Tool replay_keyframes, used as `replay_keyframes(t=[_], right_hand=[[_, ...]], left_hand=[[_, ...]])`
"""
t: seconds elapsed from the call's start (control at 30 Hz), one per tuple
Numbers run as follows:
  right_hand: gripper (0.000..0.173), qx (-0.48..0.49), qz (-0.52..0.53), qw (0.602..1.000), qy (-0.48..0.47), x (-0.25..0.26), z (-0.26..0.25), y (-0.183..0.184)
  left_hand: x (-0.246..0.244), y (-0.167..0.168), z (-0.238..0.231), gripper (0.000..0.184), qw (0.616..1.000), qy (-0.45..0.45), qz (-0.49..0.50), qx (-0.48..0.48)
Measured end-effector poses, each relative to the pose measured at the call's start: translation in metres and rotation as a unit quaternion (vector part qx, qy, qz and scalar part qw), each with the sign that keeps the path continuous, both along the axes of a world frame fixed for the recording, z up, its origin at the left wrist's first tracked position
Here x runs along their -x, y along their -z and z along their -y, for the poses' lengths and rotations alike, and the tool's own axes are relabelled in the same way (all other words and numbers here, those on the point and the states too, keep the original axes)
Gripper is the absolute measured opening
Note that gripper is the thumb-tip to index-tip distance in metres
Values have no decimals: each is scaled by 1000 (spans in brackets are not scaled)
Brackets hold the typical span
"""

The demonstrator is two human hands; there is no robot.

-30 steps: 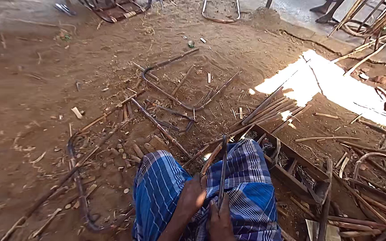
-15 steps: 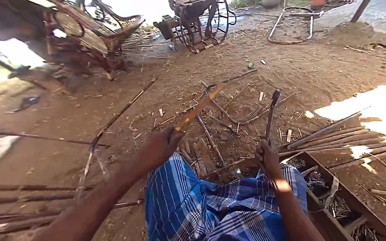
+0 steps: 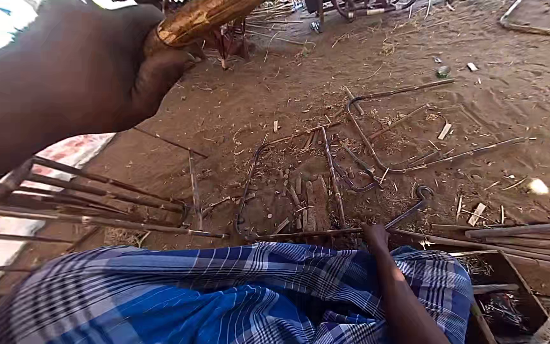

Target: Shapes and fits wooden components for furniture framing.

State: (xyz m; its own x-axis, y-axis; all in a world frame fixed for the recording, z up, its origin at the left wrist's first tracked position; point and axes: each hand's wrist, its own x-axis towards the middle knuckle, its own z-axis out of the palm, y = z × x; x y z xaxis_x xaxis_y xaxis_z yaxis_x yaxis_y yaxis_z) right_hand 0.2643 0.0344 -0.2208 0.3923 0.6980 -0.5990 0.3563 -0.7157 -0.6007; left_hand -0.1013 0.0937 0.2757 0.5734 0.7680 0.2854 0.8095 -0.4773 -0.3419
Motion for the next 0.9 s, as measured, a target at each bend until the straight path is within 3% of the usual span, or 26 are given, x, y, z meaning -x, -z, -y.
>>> replay_keyframes(t=[0.07,0.17,0.27,0.37,0.43,0.5,0.57,0.63,0.73,0.8,0.9], right_hand=[[65,3,29,998,-50,0,-5,5],[43,20,72,995,-68,5,-29,-18],[40,-9,90,992,-82,15,-65,-40],[40,-25,65,988,-136,39,-91,-29],[35,-49,65,978,-193,59,-105,0],[40,-18,56,975,-215,75,-108,3],[38,-12,45,985,-163,83,-102,-10],[32,-103,-47,993,-40,82,-91,-18],[55,-126,-277,946,113,83,-68,-35],[55,-118,-298,939,128,83,-58,-38],[34,-145,-249,946,150,87,-64,-11]], left_hand=[[5,8,7,65,1000,-8,-4,15],[3,27,16,64,999,27,17,32],[1,50,-2,63,997,53,4,58],[11,96,-38,62,990,70,4,124],[19,132,-65,46,980,87,-4,181],[26,174,-89,29,962,97,-29,252],[30,223,-107,23,941,97,-67,317],[32,279,-124,29,920,130,-99,356],[25,363,-139,32,890,173,-90,412],[17,416,-136,31,884,190,-57,424],[13,481,-132,40,893,151,-28,422]])
